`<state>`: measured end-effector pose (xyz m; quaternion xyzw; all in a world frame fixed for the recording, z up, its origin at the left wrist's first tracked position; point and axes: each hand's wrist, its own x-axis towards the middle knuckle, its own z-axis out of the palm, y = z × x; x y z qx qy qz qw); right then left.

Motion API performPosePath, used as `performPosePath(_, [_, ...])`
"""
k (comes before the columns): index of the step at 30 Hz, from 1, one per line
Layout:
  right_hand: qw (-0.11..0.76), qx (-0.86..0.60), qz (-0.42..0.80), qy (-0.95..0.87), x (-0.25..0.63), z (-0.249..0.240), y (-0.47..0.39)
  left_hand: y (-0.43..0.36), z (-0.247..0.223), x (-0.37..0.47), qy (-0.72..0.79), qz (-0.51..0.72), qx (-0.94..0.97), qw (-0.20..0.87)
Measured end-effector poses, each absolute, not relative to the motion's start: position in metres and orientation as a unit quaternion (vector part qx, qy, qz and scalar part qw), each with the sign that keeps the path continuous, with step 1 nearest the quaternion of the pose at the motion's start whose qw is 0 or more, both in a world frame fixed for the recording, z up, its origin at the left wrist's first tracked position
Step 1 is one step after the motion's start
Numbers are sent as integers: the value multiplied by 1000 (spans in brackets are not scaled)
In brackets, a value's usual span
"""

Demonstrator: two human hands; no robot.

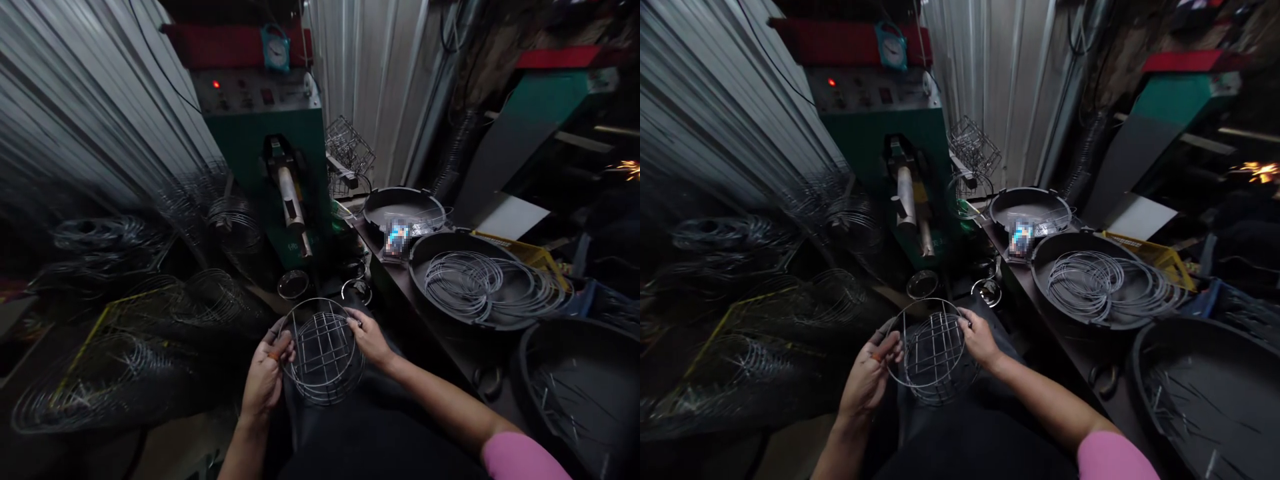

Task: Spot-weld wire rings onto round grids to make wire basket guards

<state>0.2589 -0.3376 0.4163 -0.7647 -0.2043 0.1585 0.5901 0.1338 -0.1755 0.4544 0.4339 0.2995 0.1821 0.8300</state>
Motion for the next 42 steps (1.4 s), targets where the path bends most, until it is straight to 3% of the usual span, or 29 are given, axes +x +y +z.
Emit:
performPosePath(9, [370,-885,135,-248,256,402,-339,-148,407,130,339,98,617,703])
performPosePath(13, [329,-899,131,-259,259,404,-339,-143,399,129,347,73,703,617])
performPosePath(19, [254,-922,149,-252,261,408,-342,-143,392,133,322,69,737,591])
performPosePath(24, [249,-920,165,-255,261,407,-343,-142,389,134,314,67,752,575])
performPosePath(37, [339,-881,153,-292,266,386,-352,-152,381,124,301,72,751,583])
performPosePath(42, [328,-881,145,-310,264,380,-354,-153,382,120,296,39,812,502])
